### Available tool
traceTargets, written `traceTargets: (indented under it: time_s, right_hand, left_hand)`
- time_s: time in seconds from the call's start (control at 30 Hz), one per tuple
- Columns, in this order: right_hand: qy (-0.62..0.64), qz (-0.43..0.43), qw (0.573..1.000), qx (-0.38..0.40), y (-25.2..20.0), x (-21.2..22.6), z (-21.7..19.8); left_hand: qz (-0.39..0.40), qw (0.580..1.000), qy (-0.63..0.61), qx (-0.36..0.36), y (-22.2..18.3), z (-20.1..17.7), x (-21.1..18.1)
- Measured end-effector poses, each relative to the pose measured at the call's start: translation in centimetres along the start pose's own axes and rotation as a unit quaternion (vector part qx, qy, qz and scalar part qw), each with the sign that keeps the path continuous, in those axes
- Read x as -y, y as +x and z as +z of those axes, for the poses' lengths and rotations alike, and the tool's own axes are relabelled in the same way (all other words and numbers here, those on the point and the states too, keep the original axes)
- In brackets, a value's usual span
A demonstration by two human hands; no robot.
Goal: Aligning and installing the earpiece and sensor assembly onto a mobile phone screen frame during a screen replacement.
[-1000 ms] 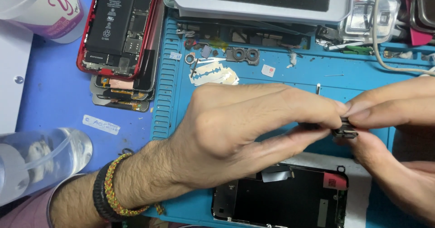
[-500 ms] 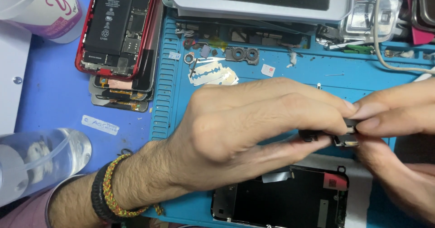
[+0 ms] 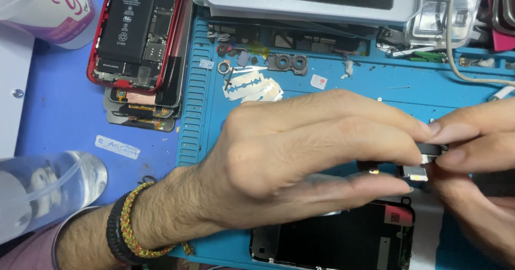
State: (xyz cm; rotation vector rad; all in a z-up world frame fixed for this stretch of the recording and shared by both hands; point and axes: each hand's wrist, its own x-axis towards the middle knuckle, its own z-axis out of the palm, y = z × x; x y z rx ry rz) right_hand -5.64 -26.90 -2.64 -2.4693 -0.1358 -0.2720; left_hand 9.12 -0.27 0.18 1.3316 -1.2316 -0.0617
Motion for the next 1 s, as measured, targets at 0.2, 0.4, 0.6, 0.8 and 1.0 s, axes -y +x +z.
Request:
traceTargets:
  time_s: [0.2, 0.4, 0.6, 0.8, 1.0]
  right_hand:
    - [0.018, 0.019, 1.0, -0.005, 0.0, 0.2, 0.2]
    - [0.026, 0.04, 0.999, 0.0, 0.5, 0.3, 0.2]
    - [0.017, 0.066, 0.998, 0.012, 0.9, 0.9, 0.0]
    - [0.087, 0.116, 0.989, 0.004, 1.3, 2.0, 0.6]
    - [0.126, 0.161, 0.979, -0.003, 1.7, 2.9, 0.6]
  left_hand:
    - [-0.008, 1.0, -0.006, -0.004, -0.1, 0.0, -0.1]
    - [-0.016, 1.0, -0.011, -0.009, -0.2, 0.1, -0.2]
    - [-0.024, 0.999, -0.015, -0.013, -0.3, 0.2, -0.2]
    - [-0.032, 0.999, -0.019, -0.018, 0.5, 0.1, 0.5]
    - [-0.04, 0.999, -0.024, -0.022, 0.4, 0.2, 0.3]
